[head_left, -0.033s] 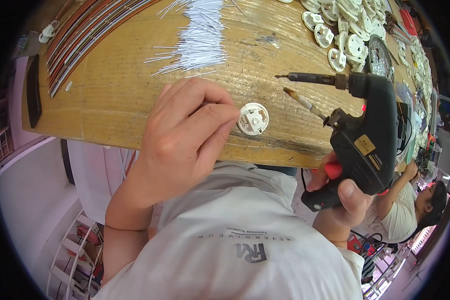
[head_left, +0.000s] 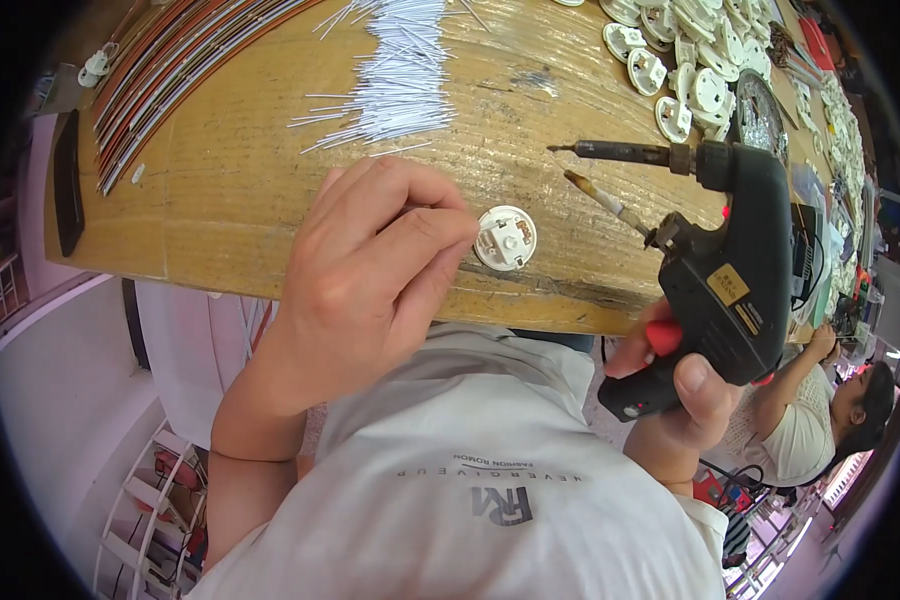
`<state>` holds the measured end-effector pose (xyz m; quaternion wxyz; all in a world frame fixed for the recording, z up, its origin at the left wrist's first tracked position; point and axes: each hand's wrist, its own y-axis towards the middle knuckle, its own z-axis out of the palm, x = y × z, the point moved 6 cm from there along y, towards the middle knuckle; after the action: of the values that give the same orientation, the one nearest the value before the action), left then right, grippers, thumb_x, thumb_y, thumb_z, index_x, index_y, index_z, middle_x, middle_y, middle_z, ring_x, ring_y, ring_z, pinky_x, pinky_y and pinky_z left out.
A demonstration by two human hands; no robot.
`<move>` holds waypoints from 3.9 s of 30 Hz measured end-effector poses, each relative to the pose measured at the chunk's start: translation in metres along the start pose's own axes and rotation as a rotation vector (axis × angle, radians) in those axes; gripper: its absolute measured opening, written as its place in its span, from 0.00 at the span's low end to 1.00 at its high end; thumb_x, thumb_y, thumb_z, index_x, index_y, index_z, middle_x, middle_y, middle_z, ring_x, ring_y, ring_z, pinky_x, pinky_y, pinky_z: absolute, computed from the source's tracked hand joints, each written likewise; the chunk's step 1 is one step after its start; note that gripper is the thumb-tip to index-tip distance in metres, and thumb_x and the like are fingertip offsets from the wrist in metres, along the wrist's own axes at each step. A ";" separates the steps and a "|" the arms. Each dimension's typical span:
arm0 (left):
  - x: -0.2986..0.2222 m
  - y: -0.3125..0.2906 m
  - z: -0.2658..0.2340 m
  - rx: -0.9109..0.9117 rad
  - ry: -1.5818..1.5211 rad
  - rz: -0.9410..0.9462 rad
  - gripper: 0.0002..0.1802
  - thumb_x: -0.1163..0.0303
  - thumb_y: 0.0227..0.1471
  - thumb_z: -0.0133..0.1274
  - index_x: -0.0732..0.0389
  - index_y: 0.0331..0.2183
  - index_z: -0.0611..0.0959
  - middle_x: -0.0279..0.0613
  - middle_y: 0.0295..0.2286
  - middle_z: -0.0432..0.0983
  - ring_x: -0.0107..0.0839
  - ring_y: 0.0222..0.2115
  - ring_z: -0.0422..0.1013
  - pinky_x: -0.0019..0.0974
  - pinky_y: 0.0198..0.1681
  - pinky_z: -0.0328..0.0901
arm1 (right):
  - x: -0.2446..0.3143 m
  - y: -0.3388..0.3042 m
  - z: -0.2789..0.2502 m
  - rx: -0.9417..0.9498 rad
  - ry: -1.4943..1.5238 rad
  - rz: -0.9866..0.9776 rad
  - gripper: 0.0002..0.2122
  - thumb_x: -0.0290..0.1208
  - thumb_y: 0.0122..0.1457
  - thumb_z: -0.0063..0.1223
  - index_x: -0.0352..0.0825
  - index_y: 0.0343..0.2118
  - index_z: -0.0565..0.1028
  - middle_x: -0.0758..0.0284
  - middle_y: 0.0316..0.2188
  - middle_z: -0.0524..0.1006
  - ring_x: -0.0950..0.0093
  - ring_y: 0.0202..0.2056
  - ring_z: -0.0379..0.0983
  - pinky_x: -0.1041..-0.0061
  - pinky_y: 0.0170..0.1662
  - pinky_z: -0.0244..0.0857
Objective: Applying hot glue to small white plastic parts and attaching them to a central base.
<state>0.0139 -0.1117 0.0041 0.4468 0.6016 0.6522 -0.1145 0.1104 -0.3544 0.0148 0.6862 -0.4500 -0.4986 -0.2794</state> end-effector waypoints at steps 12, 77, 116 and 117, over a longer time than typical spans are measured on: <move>-0.002 0.001 0.001 0.014 0.032 -0.005 0.10 0.85 0.46 0.64 0.65 0.33 0.85 0.43 0.34 0.80 0.38 0.35 0.74 0.36 0.38 0.67 | -0.010 0.027 0.052 0.175 0.039 -0.002 0.33 0.56 0.51 0.58 0.25 0.45 0.75 0.40 0.51 0.76 0.48 0.53 0.77 0.63 0.45 0.79; -0.015 0.021 0.028 -0.004 -0.148 -0.294 0.04 0.85 0.51 0.60 0.68 0.30 0.81 0.41 0.33 0.77 0.25 0.30 0.73 0.27 0.34 0.69 | -0.018 0.032 0.028 0.213 0.234 -0.133 0.27 0.46 0.62 0.56 0.27 0.54 0.73 0.45 0.60 0.72 0.51 0.58 0.75 0.64 0.52 0.75; -0.010 0.013 0.028 -0.057 -0.139 -0.239 0.06 0.86 0.48 0.62 0.68 0.30 0.82 0.43 0.33 0.78 0.25 0.30 0.72 0.27 0.33 0.68 | -0.020 -0.005 -0.012 0.176 0.139 0.032 0.17 0.25 0.51 0.59 0.24 0.44 0.77 0.63 0.33 0.80 0.75 0.32 0.75 0.78 0.37 0.68; -0.011 0.013 0.028 -0.071 -0.134 -0.234 0.06 0.86 0.48 0.62 0.68 0.30 0.82 0.43 0.34 0.78 0.25 0.31 0.72 0.27 0.33 0.68 | -0.020 -0.004 -0.013 0.177 0.138 0.033 0.17 0.25 0.51 0.59 0.24 0.44 0.77 0.63 0.33 0.80 0.75 0.32 0.75 0.78 0.37 0.68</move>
<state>0.0362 -0.1351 0.0005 0.4941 0.4960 0.6903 -0.1826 0.1053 -0.3691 -0.0038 0.7604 -0.3755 -0.4653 -0.2535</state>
